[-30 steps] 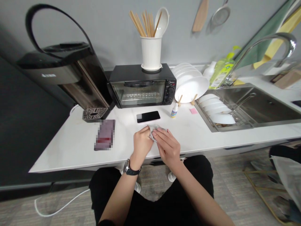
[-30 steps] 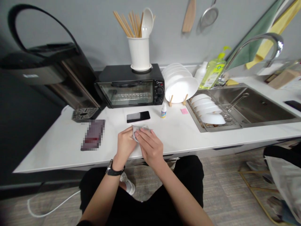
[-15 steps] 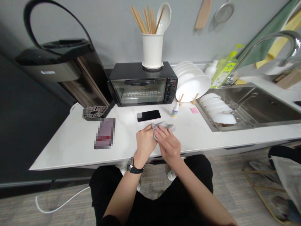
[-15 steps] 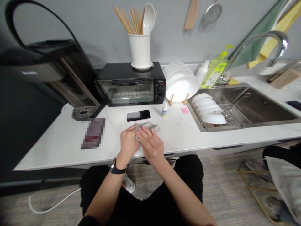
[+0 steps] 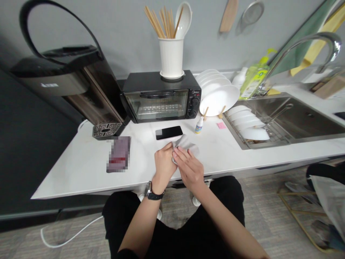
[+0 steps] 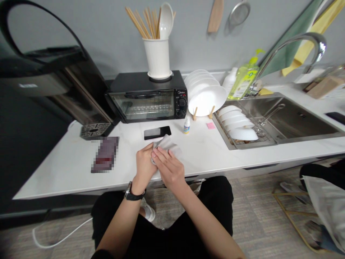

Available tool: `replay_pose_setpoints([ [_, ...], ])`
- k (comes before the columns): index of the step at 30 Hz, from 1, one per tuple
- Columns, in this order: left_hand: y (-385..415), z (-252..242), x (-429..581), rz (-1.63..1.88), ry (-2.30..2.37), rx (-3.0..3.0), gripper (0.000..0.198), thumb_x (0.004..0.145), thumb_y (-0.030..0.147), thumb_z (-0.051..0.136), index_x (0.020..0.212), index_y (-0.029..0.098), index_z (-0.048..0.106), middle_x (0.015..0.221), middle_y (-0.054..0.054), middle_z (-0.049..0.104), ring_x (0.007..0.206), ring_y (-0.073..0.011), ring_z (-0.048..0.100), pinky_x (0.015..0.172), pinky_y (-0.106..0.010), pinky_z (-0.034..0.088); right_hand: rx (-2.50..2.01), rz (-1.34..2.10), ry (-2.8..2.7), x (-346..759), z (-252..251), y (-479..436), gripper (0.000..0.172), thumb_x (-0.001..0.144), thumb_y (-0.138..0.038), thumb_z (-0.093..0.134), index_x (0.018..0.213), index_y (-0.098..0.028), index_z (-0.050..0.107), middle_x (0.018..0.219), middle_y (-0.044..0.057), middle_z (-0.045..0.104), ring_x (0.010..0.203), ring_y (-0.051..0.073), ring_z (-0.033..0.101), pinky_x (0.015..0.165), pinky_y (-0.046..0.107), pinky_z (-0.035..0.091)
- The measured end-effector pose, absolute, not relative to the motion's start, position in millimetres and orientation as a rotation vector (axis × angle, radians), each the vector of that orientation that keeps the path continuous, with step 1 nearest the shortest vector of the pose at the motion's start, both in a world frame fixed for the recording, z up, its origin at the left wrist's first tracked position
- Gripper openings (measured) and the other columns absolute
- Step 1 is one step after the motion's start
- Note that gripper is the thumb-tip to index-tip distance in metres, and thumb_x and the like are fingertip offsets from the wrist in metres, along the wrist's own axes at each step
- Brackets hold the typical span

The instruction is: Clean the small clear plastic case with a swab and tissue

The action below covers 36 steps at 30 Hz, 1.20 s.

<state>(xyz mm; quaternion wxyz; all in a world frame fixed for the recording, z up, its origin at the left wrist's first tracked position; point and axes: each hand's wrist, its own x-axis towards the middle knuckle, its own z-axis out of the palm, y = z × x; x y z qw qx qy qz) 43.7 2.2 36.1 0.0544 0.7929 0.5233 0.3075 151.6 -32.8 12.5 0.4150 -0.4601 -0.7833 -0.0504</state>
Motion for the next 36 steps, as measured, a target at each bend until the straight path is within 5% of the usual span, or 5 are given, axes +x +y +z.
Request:
replay_pose_setpoints([
  [6, 2, 43, 41, 0.996, 1.517, 2.406, 0.016, 0.068, 0.017, 0.039, 0.068, 0.019, 0.055, 0.072, -0.002, 0.053, 0.066, -0.0126, 0.048, 0.054, -0.022, 0.033, -1.226, -0.097, -1.807, 169, 11, -24, 0.041, 0.072, -0.009, 0.034, 0.111, -0.022, 0.032, 0.113, 0.000, 0.037, 0.104, 0.019, 0.032, 0.088, 0.040, 0.031],
  [36, 5, 41, 38, 0.948, 1.538, 2.397, 0.016, 0.069, 0.017, 0.038, 0.061, 0.020, 0.052, 0.065, -0.002, 0.051, 0.060, -0.0132, 0.047, 0.051, -0.024, 0.034, -1.202, -0.095, -1.882, 160, 11, -25, 0.041, 0.072, -0.009, 0.034, 0.111, -0.022, 0.033, 0.112, 0.000, 0.038, 0.104, 0.018, 0.032, 0.091, 0.035, 0.028],
])
